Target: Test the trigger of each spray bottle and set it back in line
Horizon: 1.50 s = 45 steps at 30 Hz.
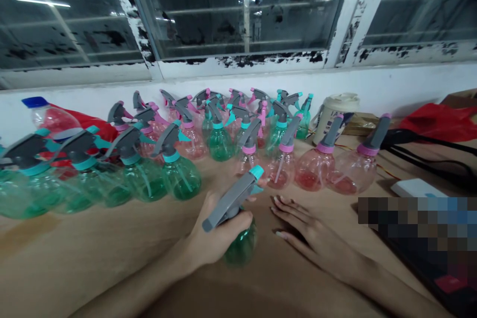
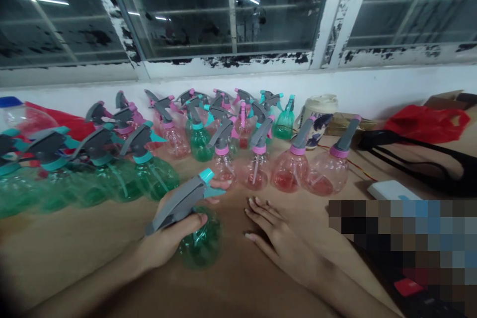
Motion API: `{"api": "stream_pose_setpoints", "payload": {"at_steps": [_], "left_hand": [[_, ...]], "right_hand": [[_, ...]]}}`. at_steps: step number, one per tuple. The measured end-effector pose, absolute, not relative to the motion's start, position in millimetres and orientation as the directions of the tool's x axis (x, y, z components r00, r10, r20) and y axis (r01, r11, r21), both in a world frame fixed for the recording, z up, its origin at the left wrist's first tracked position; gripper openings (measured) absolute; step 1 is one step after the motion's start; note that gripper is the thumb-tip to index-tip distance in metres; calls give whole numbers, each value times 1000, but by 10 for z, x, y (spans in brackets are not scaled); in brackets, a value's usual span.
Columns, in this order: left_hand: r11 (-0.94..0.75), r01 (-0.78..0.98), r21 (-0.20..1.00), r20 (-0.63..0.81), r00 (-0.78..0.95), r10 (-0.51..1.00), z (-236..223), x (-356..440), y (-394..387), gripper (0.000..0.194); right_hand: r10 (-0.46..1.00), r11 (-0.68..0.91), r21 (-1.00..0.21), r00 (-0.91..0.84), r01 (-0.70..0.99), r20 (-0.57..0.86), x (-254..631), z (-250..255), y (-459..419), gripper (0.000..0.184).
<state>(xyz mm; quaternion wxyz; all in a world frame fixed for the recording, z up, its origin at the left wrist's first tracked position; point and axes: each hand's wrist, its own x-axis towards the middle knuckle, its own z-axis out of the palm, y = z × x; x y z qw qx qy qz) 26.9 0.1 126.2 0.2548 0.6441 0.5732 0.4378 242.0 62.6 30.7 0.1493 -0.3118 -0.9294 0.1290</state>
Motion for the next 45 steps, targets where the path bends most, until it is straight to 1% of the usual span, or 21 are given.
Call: {"api": "stream_pose_setpoints", "payload": {"at_steps": [4,7,10,16,23,25,28,31,33,35,39,45], "left_hand": [[-247,507,826,312,-46,949,1251,264,14,16],[-259,494,830,327,-55,943,1258,279,13,14],[-280,469,838,330,-26,944,1280,290,14,14],[-224,453,863,274,-48,960,1307,287,12,10],[-217,448,867,270,-57,961,1292,292,-4,8],[-184,439,879,233,-60,971,1286,286,2,9],[-159,451,878,185,-15,983,1294,268,23,7],[-210,431,878,211,45,976,1310,249,44,6],[-225,411,884,221,58,974,1308,241,46,10],[-199,434,879,202,41,979,1292,240,36,13],[-143,511,848,230,-111,967,1262,256,12,17],[-201,543,815,265,-40,964,1284,288,19,26]], "right_hand": [[611,781,-337,-757,526,234,2438,280,621,53],[610,782,-320,-762,535,218,2442,286,619,52],[618,773,-322,-762,546,194,2438,299,618,51],[618,772,-337,-760,539,201,2439,290,618,50],[620,772,-334,-756,541,210,2442,292,614,49],[616,775,-343,-754,530,226,2441,286,614,49],[614,777,-348,-752,524,240,2442,271,614,49],[609,781,-365,-748,507,264,2448,256,613,50],[608,782,-370,-747,502,271,2452,252,613,51],[607,783,-360,-750,507,262,2456,253,615,51],[602,786,-342,-763,514,236,2453,268,621,52],[610,780,-346,-758,522,232,2451,288,618,51]]}}
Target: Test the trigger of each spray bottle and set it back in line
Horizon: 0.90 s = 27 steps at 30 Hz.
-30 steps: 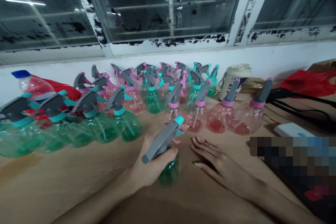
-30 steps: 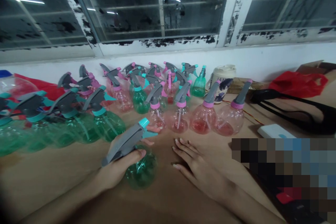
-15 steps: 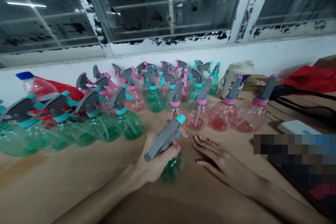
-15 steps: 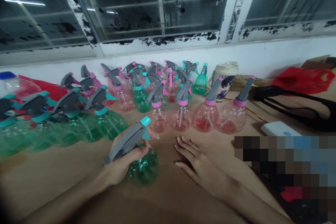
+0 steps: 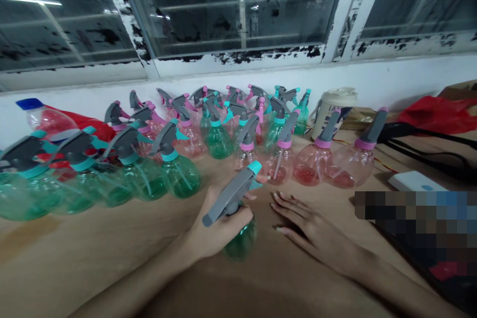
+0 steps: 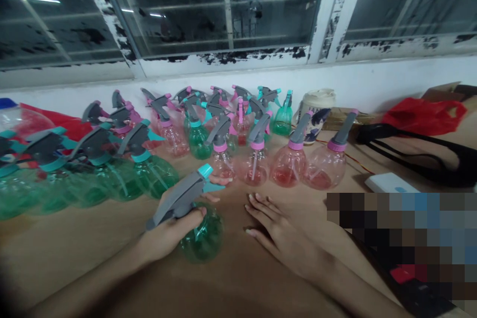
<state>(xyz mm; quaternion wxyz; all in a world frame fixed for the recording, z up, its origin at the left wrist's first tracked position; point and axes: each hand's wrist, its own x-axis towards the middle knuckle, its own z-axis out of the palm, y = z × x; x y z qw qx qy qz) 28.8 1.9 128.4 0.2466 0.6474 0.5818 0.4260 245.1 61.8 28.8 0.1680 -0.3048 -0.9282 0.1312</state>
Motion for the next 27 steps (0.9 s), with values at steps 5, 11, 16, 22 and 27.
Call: {"api": "stream_pose_setpoints", "payload": {"at_steps": [5,11,16,22,27], "left_hand": [[-216,538,815,274,-29,961,1259,279,14,28],[-233,506,830,284,-24,959,1285,290,12,18],[-256,491,833,300,-12,954,1333,311,31,18],[-233,563,793,315,-52,948,1268,265,0,16],[-174,550,817,264,-88,961,1212,199,-11,12]], "right_hand": [[603,783,-361,-761,507,239,2461,272,630,52],[598,788,-368,-755,494,268,2464,255,633,52],[595,791,-359,-761,496,259,2459,271,627,52],[595,790,-356,-763,499,253,2466,274,623,52],[592,792,-368,-762,488,264,2469,257,626,52]]}}
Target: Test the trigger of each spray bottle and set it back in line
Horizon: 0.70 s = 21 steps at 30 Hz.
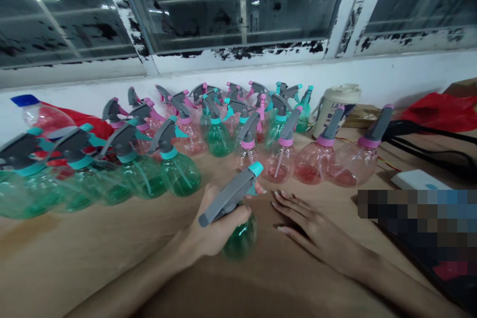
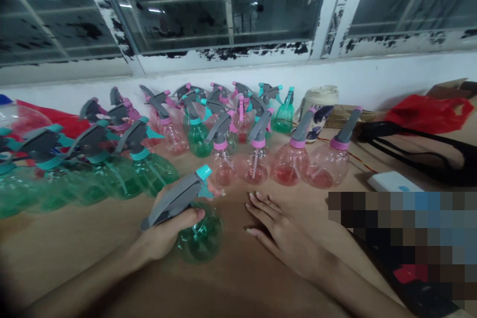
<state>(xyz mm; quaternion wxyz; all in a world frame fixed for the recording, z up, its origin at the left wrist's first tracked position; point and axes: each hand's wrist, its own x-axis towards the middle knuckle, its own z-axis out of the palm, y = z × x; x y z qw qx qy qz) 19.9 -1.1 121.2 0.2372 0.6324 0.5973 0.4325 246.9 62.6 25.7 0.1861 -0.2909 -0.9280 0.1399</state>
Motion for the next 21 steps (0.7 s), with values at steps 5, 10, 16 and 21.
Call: {"api": "stream_pose_setpoints", "payload": {"at_steps": [5,10,16,21], "left_hand": [[-203,483,852,247,-28,969,1237,197,2,13],[-119,525,843,224,-141,964,1216,243,-21,9],[-147,465,873,233,-131,964,1209,265,-15,11],[-163,427,889,215,-77,974,1228,267,2,9]], "right_hand": [[600,787,-363,-755,499,263,2465,264,621,50],[608,778,-365,-759,512,233,2465,286,619,50],[600,783,-367,-766,503,229,2471,263,635,50],[606,773,-386,-766,504,213,2468,288,632,51]]}}
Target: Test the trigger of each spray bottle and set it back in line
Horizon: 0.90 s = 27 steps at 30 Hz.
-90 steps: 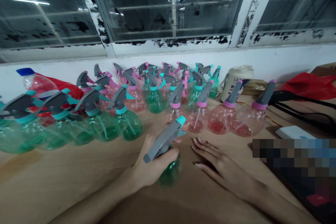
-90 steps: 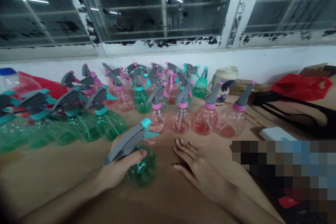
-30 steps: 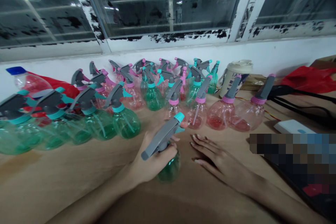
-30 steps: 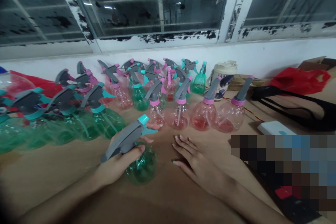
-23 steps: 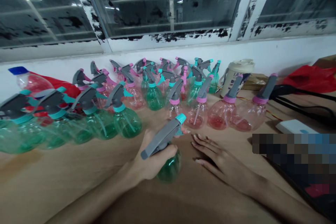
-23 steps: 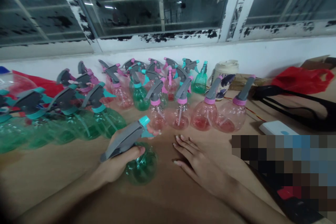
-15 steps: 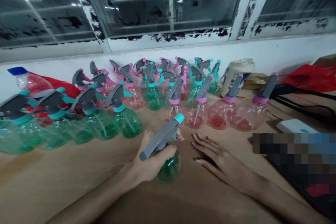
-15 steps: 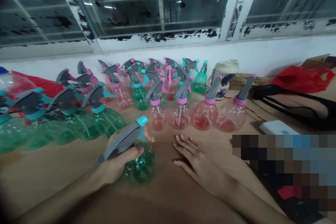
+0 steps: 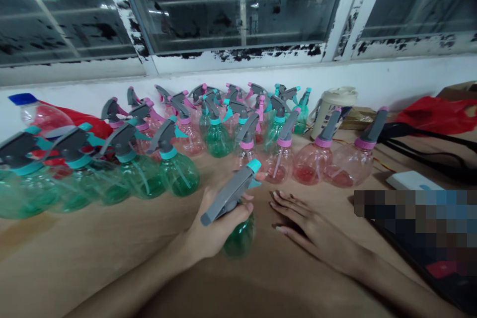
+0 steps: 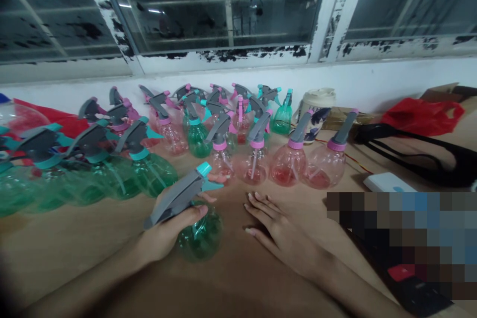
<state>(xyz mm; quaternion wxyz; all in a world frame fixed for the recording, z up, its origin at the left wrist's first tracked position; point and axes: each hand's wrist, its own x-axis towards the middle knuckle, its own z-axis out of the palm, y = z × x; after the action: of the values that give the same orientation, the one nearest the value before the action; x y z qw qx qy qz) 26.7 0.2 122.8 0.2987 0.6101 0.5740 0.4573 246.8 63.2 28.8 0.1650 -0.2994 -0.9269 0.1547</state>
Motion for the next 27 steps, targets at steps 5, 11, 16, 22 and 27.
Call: {"api": "stream_pose_setpoints", "payload": {"at_steps": [5,11,16,22,27], "left_hand": [[-149,434,889,215,-107,971,1181,262,1,12],[-178,412,894,235,-93,968,1191,271,17,10],[-217,432,876,265,-54,963,1235,282,24,8],[-157,409,899,203,-71,977,1220,271,6,10],[-128,409,903,208,-157,965,1181,251,5,11]], "right_hand": [[611,769,-394,-759,503,225,2467,296,628,51],[609,774,-371,-765,513,211,2472,270,637,51],[604,778,-375,-764,504,225,2474,265,636,52],[598,784,-369,-766,499,235,2475,269,630,52],[599,786,-360,-762,502,246,2468,267,624,51]]}}
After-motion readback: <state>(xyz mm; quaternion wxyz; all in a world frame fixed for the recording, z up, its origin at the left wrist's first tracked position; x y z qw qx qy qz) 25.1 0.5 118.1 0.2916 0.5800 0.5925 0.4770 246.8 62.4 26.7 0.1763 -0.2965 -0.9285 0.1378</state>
